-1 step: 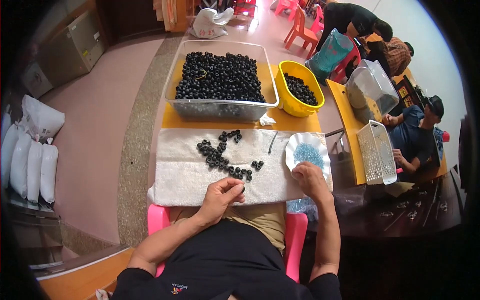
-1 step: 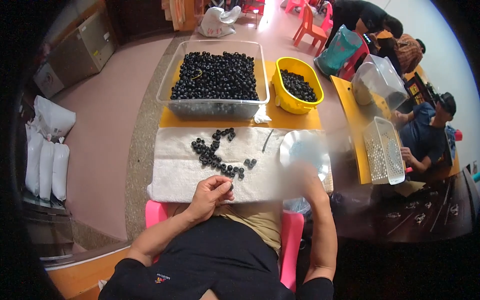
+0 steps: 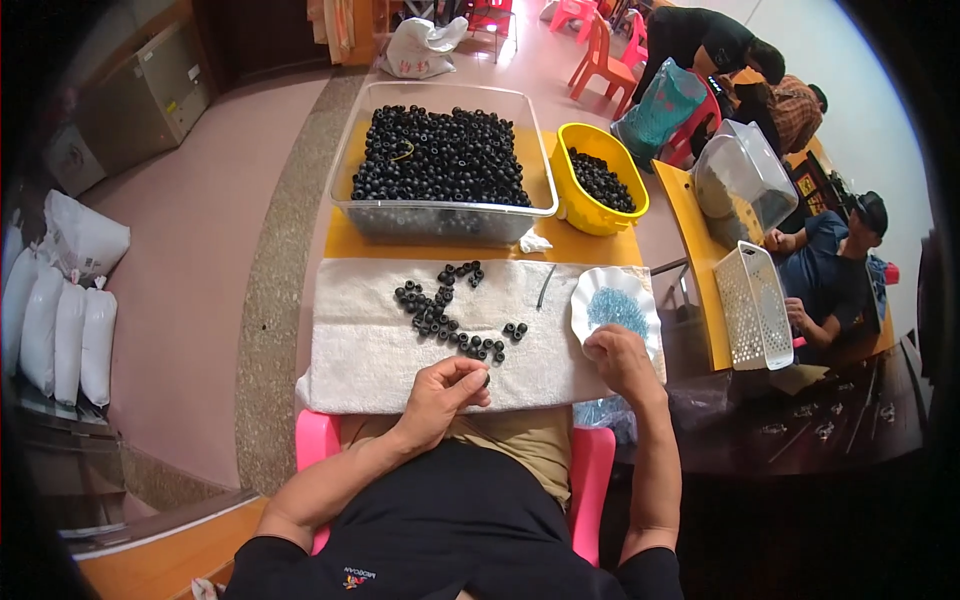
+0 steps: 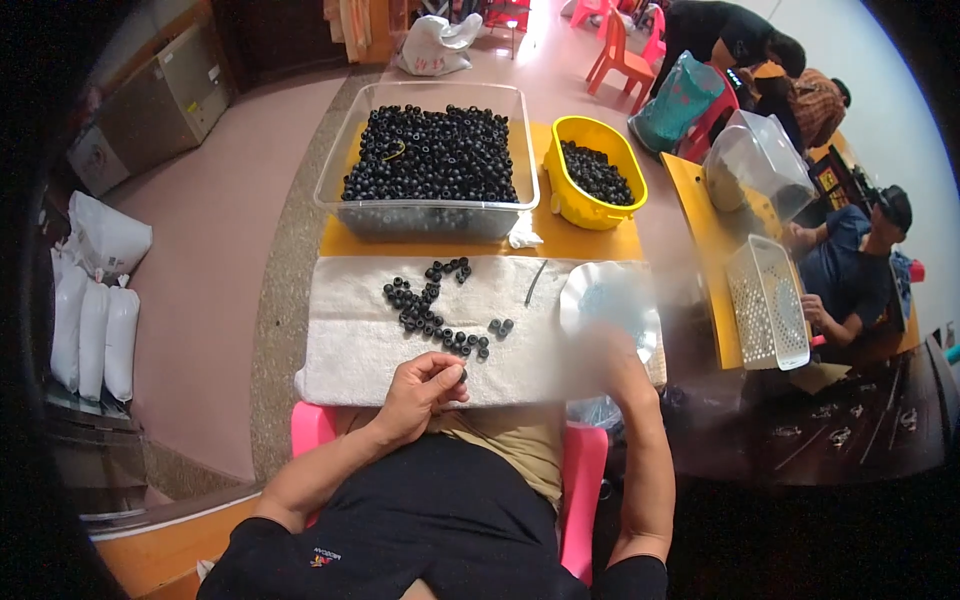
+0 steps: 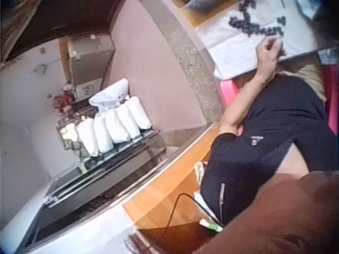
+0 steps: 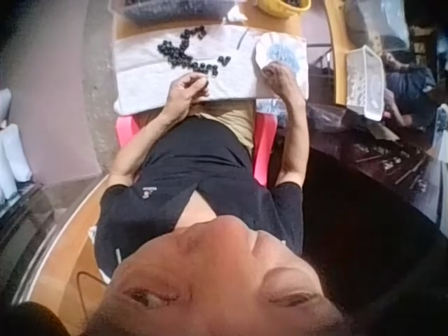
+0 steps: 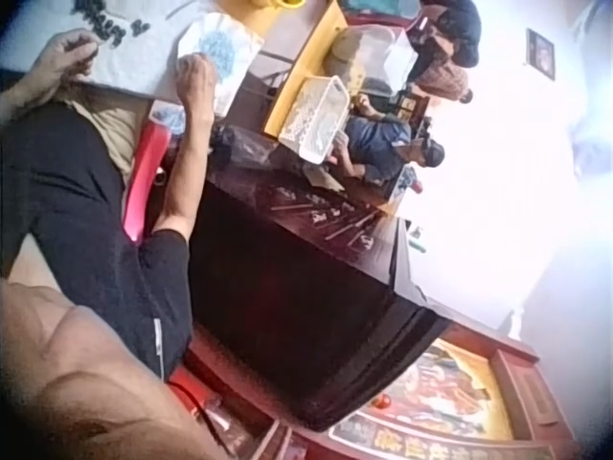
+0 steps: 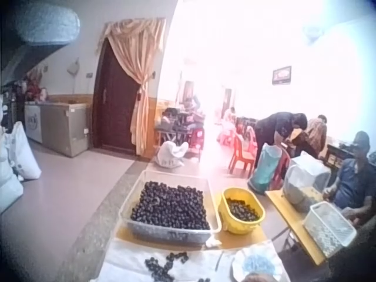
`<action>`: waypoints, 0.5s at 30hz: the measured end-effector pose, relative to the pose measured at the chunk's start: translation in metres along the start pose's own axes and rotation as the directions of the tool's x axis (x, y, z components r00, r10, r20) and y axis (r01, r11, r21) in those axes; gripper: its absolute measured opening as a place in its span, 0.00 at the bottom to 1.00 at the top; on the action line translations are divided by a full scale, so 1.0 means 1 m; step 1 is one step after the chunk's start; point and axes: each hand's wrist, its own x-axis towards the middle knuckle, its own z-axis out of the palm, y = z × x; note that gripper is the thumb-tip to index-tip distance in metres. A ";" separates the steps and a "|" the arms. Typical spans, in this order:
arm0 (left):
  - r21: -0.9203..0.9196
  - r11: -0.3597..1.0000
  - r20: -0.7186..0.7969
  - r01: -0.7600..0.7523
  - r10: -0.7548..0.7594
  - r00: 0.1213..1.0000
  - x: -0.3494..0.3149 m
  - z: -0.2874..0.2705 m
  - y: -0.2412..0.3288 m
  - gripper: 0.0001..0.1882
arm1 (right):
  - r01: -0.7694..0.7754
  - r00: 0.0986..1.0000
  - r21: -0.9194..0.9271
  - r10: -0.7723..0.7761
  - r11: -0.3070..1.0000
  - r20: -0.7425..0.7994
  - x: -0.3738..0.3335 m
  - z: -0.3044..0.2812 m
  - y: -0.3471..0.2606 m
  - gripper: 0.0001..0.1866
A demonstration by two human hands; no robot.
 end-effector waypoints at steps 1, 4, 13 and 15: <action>0.001 1.000 0.001 -0.003 0.003 1.000 0.000 0.000 0.001 0.09 | -0.029 1.000 0.023 0.029 0.999 0.001 0.001 -0.001 -0.001 0.02; -0.003 1.000 0.017 -0.010 0.010 1.000 -0.001 0.001 0.002 0.09 | -0.050 0.999 0.028 0.051 0.998 -0.005 0.004 -0.006 -0.006 0.03; -0.022 1.000 0.015 -0.010 0.011 1.000 0.000 0.000 0.000 0.09 | -0.042 0.999 -0.007 0.042 0.999 0.021 0.002 -0.004 -0.002 0.07; -0.006 1.000 0.028 -0.014 0.014 0.999 0.000 0.000 0.001 0.09 | -0.035 0.999 -0.003 0.035 0.999 0.016 -0.001 -0.003 0.001 0.08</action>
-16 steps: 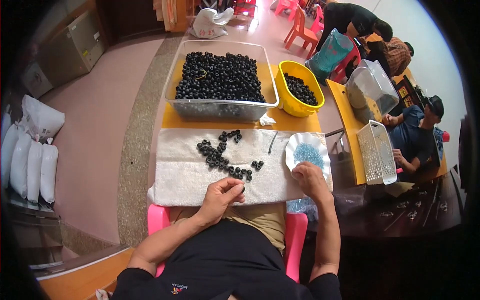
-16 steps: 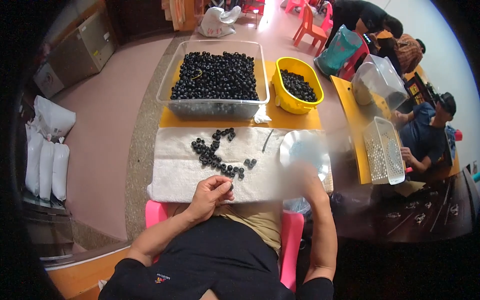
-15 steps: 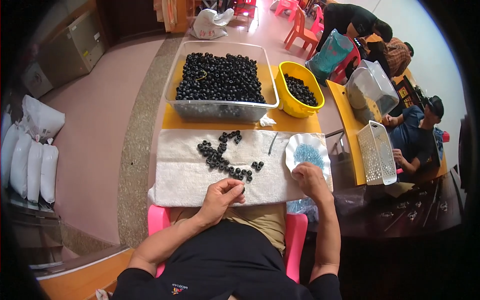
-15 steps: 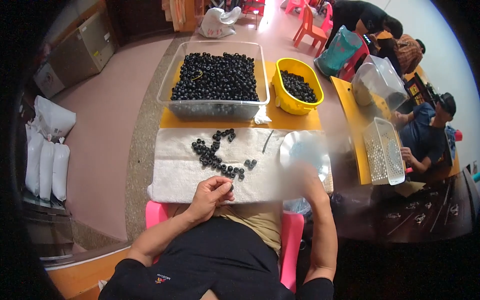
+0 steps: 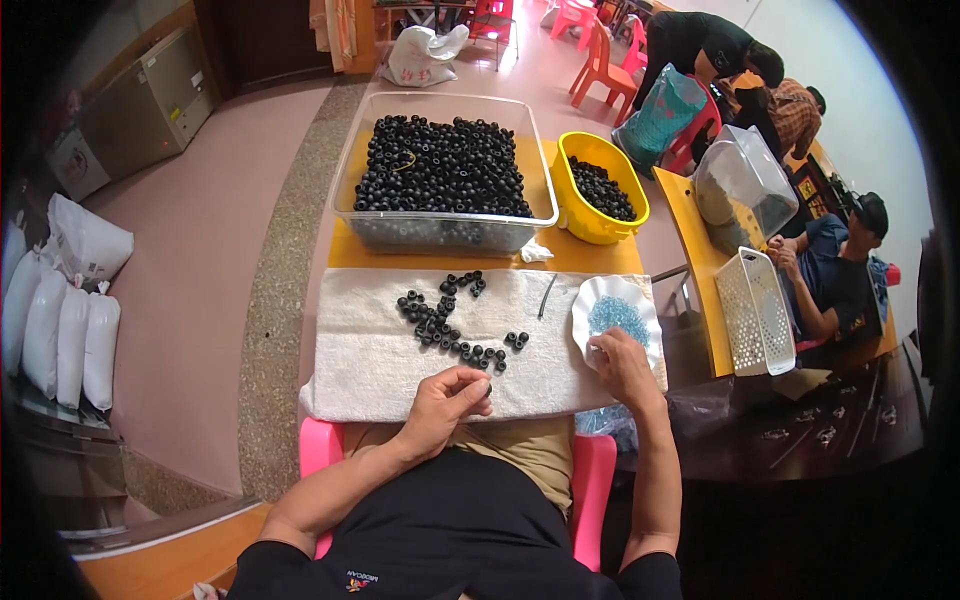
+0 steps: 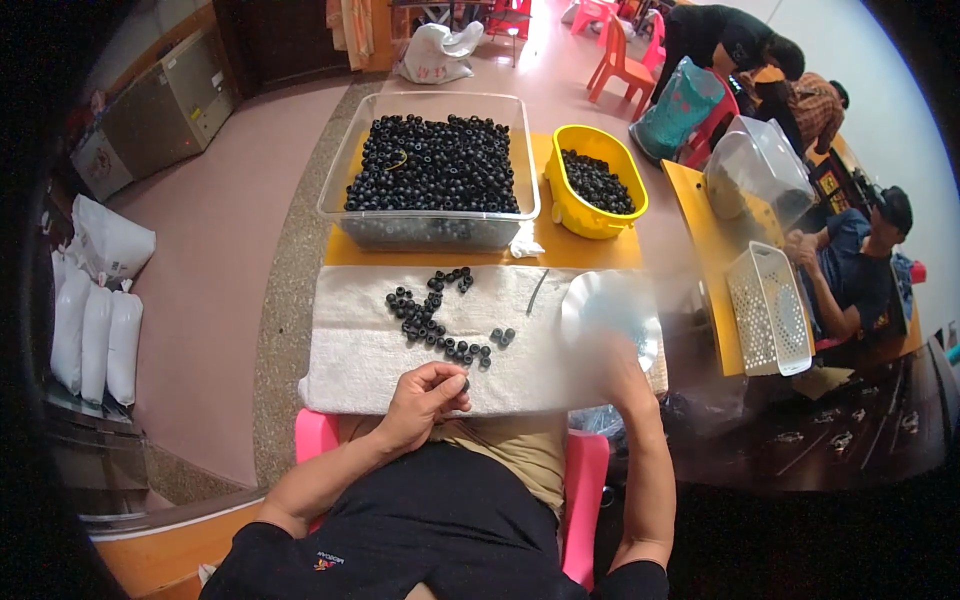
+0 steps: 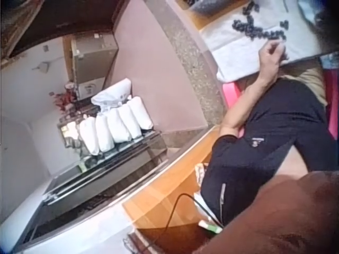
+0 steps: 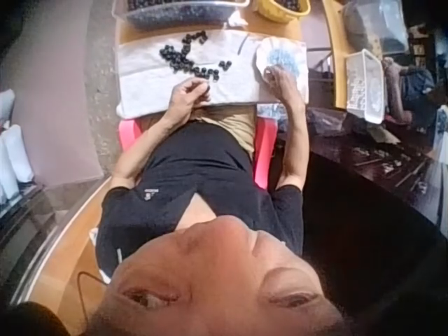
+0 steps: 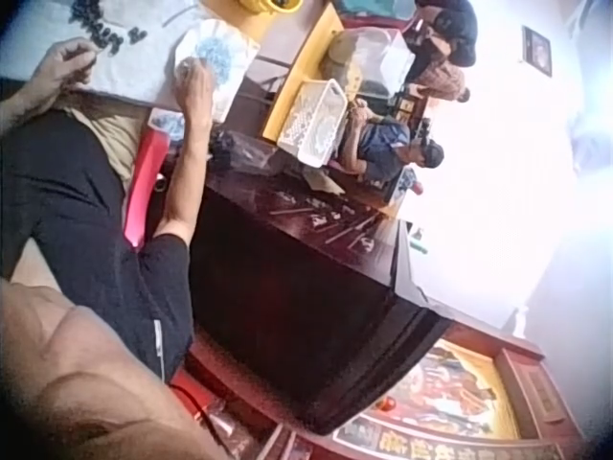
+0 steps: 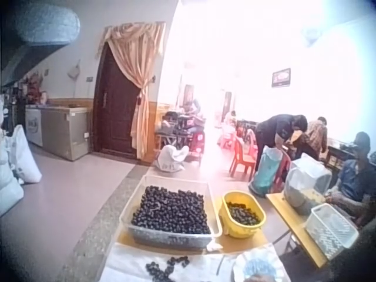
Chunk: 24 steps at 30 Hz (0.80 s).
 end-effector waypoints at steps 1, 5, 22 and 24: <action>0.001 1.000 0.000 0.001 -0.001 1.000 0.000 0.000 0.000 0.09 | -0.001 1.000 0.015 0.001 1.000 -0.008 -0.001 0.000 0.001 0.08; 0.010 1.000 -0.002 0.010 -0.010 1.000 0.000 0.001 0.000 0.08 | 0.005 0.999 0.045 -0.004 0.999 -0.034 -0.002 0.001 0.004 0.07; 0.068 0.998 0.088 0.009 -0.015 0.996 -0.001 0.004 0.000 0.08 | 0.014 0.990 0.060 -0.005 0.998 -0.140 -0.001 0.000 0.008 0.04; 0.075 0.997 0.087 0.022 -0.029 0.996 0.000 0.006 0.000 0.08 | 0.035 0.986 0.066 -0.023 0.997 -0.167 -0.002 0.001 0.014 0.04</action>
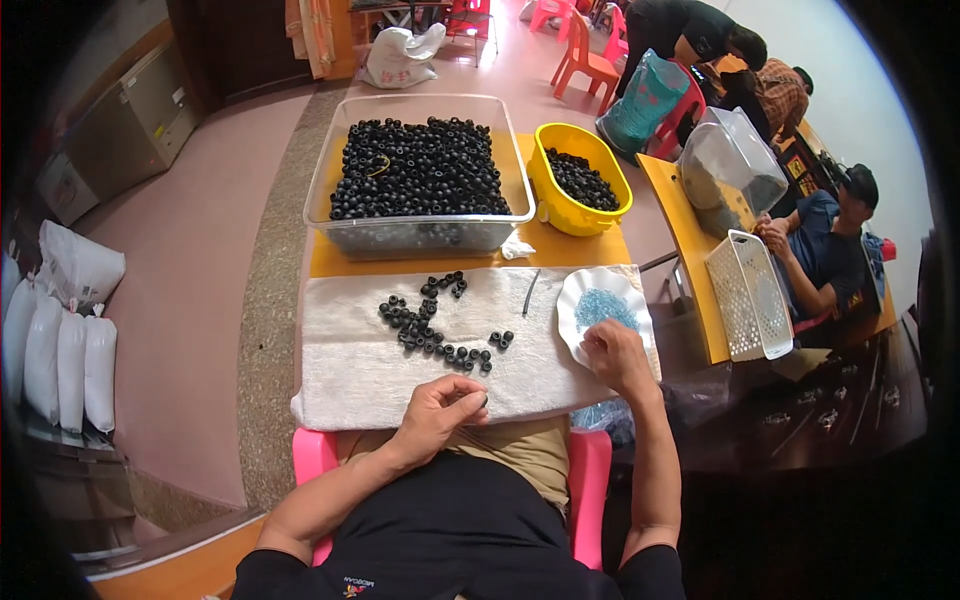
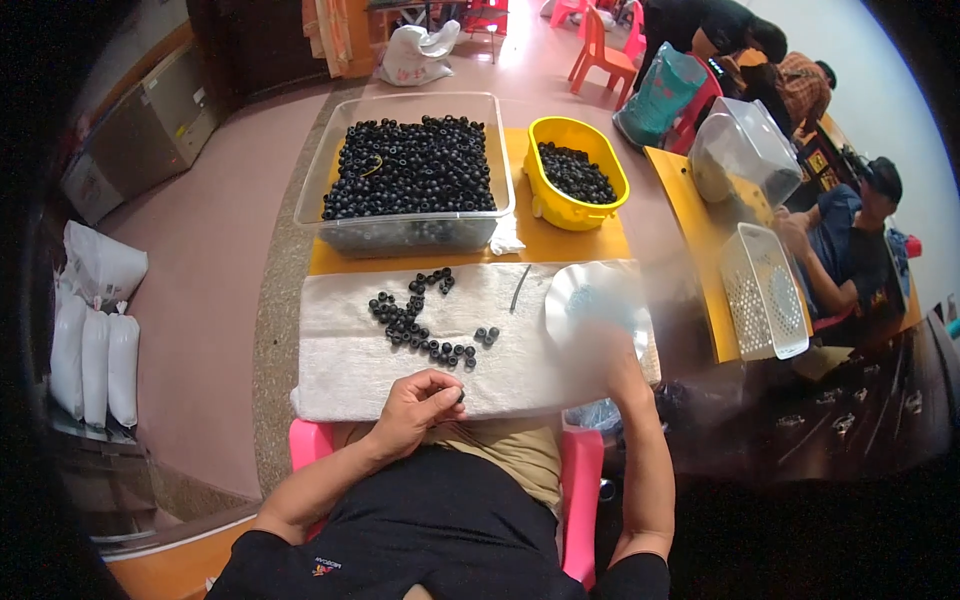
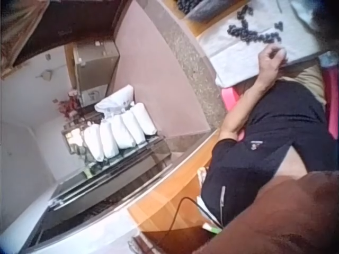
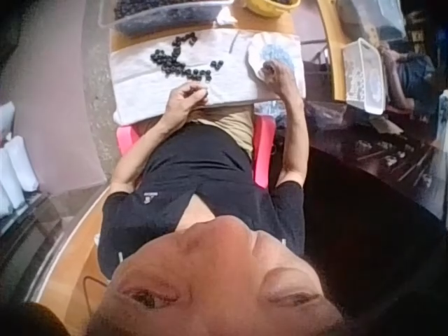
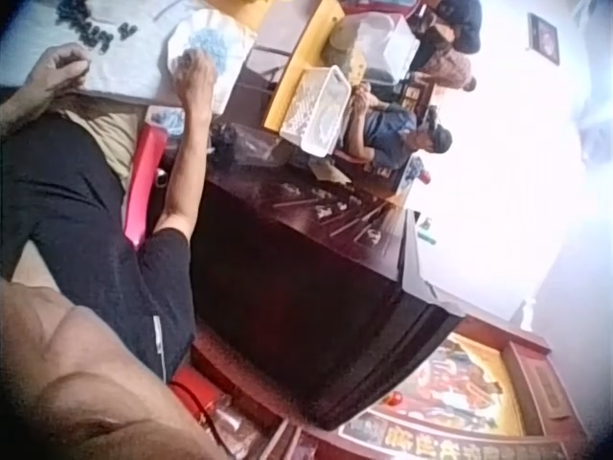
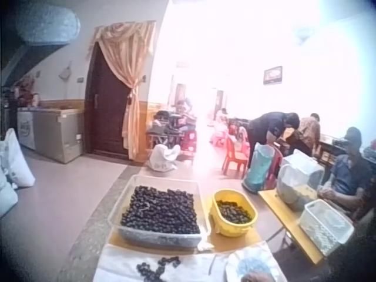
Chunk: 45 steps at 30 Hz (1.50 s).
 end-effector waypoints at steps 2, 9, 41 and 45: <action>0.009 1.000 0.006 0.017 -0.018 1.000 0.001 0.001 0.002 0.08 | -0.012 1.000 0.039 0.012 0.999 -0.002 0.003 -0.002 -0.003 0.04; 0.063 0.996 0.052 0.061 -0.065 0.997 0.009 0.019 0.013 0.07 | -0.046 0.997 0.037 0.049 0.998 -0.067 0.004 -0.005 -0.005 0.05; 0.041 0.937 0.313 0.347 -0.342 0.886 0.149 0.106 0.010 0.10 | -0.051 0.948 0.899 0.303 0.435 -0.093 -0.005 0.010 0.025 0.05; 0.021 0.936 0.340 0.350 -0.336 0.878 0.150 0.107 0.004 0.09 | -0.128 0.921 0.881 0.384 0.456 -0.065 -0.010 0.006 0.022 0.07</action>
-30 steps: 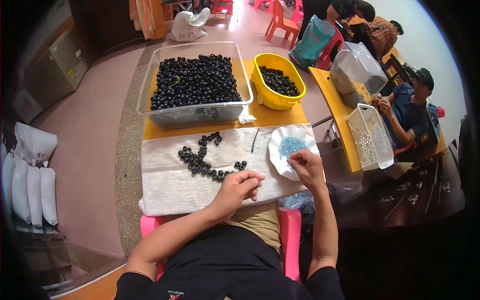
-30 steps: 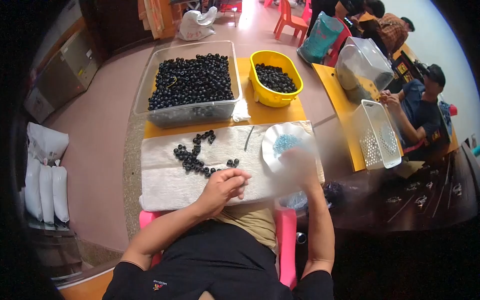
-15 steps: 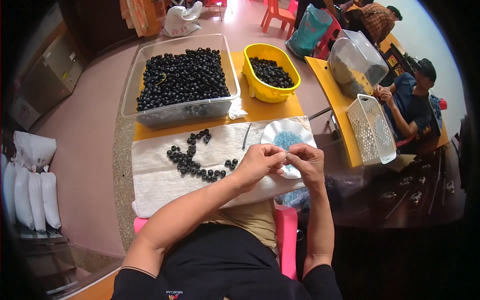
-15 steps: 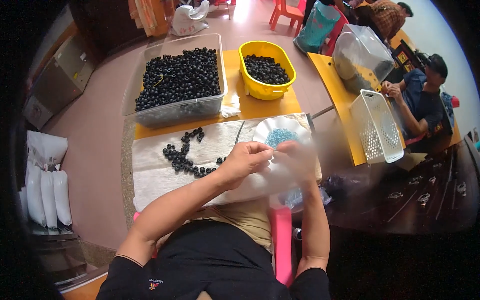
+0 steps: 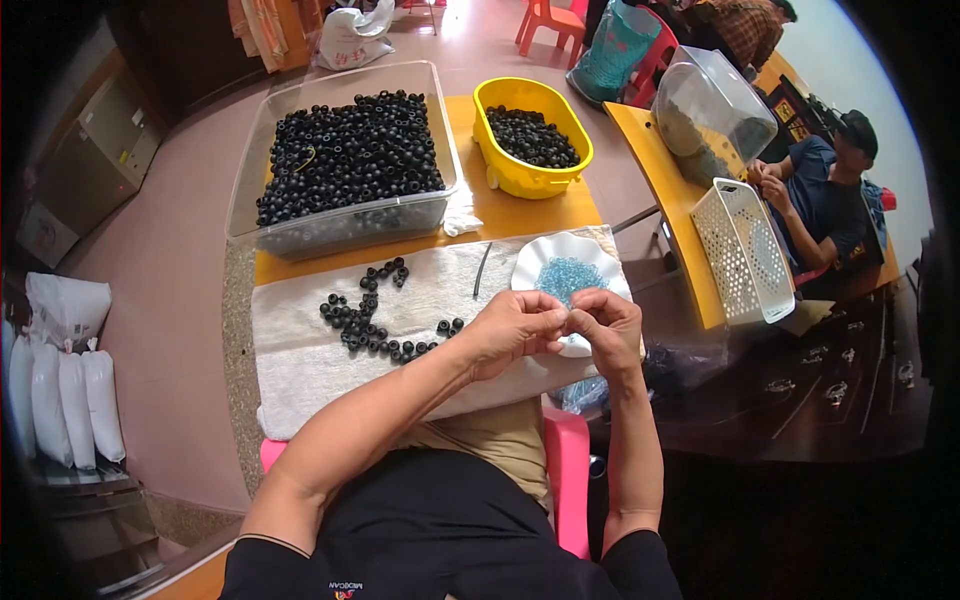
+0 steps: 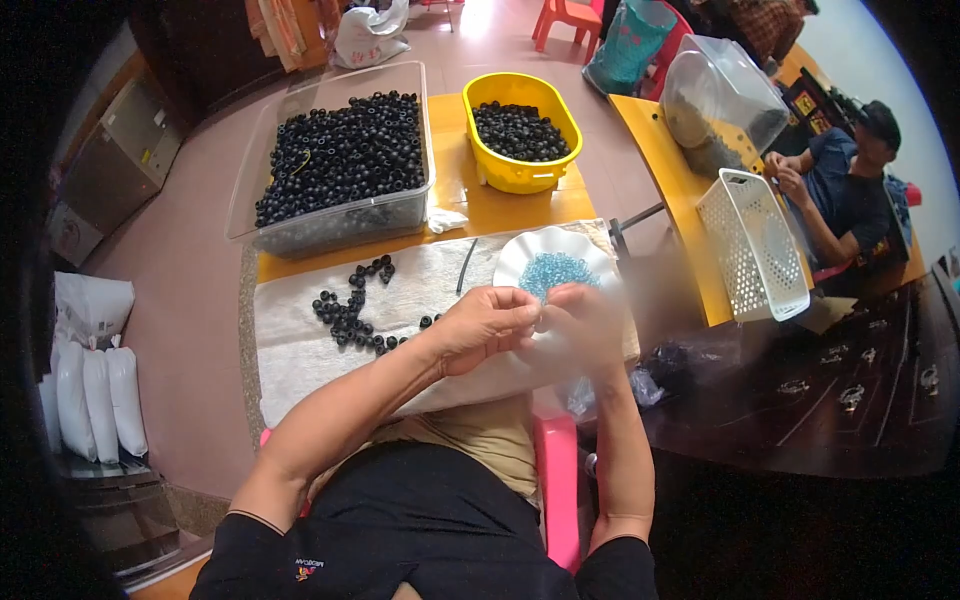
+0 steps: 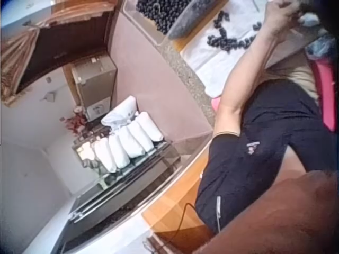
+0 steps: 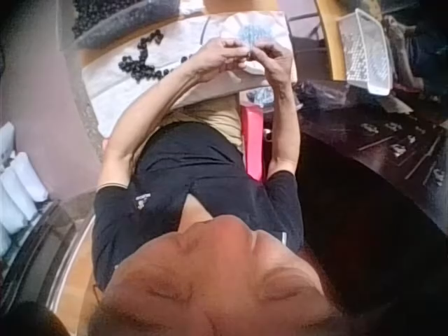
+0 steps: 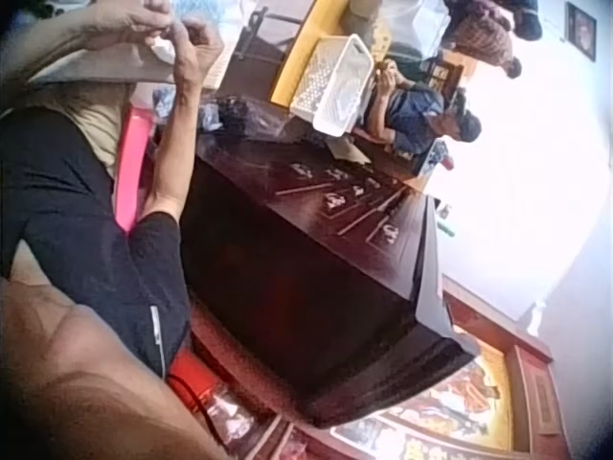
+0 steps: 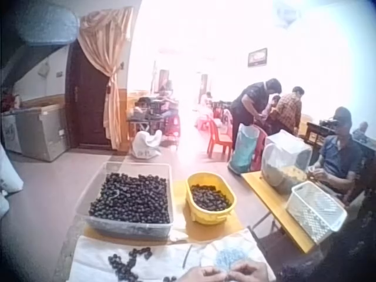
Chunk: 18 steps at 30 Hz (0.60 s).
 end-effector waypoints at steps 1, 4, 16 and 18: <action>0.007 1.000 -0.014 0.003 -0.003 1.000 0.000 0.001 0.000 0.09 | 0.104 0.993 -0.121 -0.096 0.987 0.071 0.000 -0.003 0.001 0.06; 0.001 1.000 -0.046 -0.006 0.006 0.999 -0.001 0.005 0.000 0.08 | 0.133 0.987 -0.171 -0.116 0.976 0.110 -0.001 -0.006 -0.002 0.06; -0.008 0.999 -0.021 0.032 -0.032 0.999 -0.003 -0.001 0.007 0.07 | 0.107 0.987 -0.034 -0.102 0.994 0.127 0.000 -0.003 -0.008 0.07; -0.013 0.999 0.010 0.047 -0.047 0.999 -0.001 -0.003 0.006 0.08 | 0.103 0.987 -0.043 -0.097 0.994 0.126 0.001 -0.004 -0.009 0.07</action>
